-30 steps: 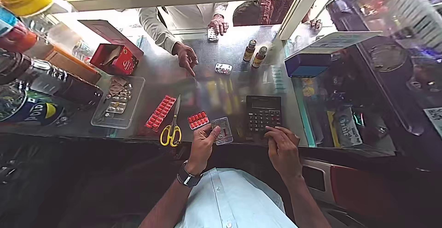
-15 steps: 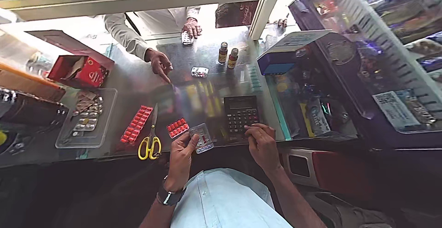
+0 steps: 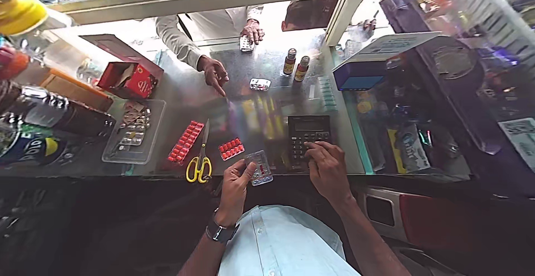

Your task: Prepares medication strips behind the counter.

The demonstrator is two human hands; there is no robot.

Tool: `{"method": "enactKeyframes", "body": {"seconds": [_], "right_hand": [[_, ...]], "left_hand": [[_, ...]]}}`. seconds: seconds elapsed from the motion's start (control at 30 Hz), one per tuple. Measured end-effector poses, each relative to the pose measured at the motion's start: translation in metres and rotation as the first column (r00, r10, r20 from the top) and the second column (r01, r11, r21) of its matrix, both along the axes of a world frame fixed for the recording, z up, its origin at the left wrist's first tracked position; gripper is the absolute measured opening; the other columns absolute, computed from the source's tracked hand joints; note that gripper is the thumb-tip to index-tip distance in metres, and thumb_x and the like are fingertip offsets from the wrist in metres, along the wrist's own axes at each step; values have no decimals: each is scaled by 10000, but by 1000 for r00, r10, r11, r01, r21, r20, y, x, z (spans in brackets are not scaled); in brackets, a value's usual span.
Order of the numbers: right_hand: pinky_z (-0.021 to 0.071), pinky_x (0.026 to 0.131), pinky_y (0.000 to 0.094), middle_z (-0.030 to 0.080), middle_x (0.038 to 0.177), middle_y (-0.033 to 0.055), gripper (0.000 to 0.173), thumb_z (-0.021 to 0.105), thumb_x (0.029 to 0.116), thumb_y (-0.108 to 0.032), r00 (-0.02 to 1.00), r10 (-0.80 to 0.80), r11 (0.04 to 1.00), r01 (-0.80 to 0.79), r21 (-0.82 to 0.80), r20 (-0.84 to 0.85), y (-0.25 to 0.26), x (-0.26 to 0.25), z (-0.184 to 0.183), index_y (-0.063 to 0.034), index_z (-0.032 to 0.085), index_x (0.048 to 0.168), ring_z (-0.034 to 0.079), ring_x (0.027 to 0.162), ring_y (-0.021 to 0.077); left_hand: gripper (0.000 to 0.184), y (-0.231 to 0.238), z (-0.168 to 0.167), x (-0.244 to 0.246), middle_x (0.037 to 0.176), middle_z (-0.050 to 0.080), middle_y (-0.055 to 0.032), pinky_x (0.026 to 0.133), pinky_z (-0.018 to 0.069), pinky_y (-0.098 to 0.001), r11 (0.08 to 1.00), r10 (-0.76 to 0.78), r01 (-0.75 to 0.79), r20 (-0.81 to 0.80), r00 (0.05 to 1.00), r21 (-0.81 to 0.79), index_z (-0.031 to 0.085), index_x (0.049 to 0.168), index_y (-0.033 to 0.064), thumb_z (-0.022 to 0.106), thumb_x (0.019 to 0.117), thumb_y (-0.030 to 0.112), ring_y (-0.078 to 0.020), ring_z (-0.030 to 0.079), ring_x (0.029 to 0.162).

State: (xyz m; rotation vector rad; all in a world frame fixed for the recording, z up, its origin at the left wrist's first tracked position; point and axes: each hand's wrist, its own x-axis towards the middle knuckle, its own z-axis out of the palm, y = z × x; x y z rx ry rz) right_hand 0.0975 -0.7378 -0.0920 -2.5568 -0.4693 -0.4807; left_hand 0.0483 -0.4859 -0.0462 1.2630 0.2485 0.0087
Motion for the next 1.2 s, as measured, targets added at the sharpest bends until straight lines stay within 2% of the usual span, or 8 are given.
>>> {"method": "enactKeyframes", "body": {"seconds": [0.2, 0.67, 0.93, 1.07, 1.13, 1.2], "right_hand": [[384, 1083, 475, 727, 1209, 64, 274, 421, 990, -131, 999, 17, 994, -21, 106, 35, 2, -7, 1, -107, 687, 926, 611, 1209, 292], [382, 1073, 475, 729, 1194, 68, 277, 421, 987, -120, 1000, -26, 988, 24, 153, 11, -4, -9, -5, -110, 693, 938, 608, 1198, 290], [428, 1073, 469, 728, 1210, 47, 249, 461, 958, -119, 999, -48, 985, 45, 164, 14, -2, -5, -7, -119, 705, 910, 615, 1220, 285], [392, 1108, 479, 706, 1278, 10, 261, 453, 972, -139, 999, -12, 994, 8, 110, 31, 9, 0, -5, -141, 712, 951, 583, 1271, 271], [338, 1131, 544, 693, 1314, -29, 278, 438, 976, -160, 1000, -21, 1000, 21, -1, -16, 12, 0, -3, -164, 715, 995, 559, 1320, 273], [307, 1144, 564, 718, 1258, -44, 293, 422, 992, -166, 999, -38, 999, 38, 0, 6, 7, -4, 3, -176, 714, 993, 566, 1315, 265]], "left_hand": [[167, 1, -1, 2, 944, 739, -91, 849, 609, -307, 1000, 6, -6, -22, 1000, -16, 677, 1080, -52, 527, 1022, -6, -130, 722, 873], [163, 3, -2, 5, 931, 734, -88, 846, 609, -308, 999, 7, -8, -23, 1000, -33, 672, 1067, -48, 521, 1024, -4, -130, 719, 862], [164, -3, 1, -6, 921, 737, -99, 805, 616, -302, 999, 9, -11, -51, 999, -43, 695, 1053, -19, 553, 1019, 58, -135, 722, 833], [162, -5, 3, -10, 925, 747, -108, 805, 623, -301, 999, 11, -14, -71, 997, -46, 704, 1050, -23, 562, 1006, 40, -144, 734, 830], [161, -6, 2, -12, 927, 745, -106, 809, 620, -300, 999, 11, -15, -79, 997, -44, 703, 1052, -24, 564, 1006, 45, -144, 732, 835], [157, -8, 1, -13, 923, 749, -93, 810, 620, -297, 999, 4, -8, -82, 997, -49, 704, 1044, -11, 568, 1001, 55, -132, 733, 832]]}}
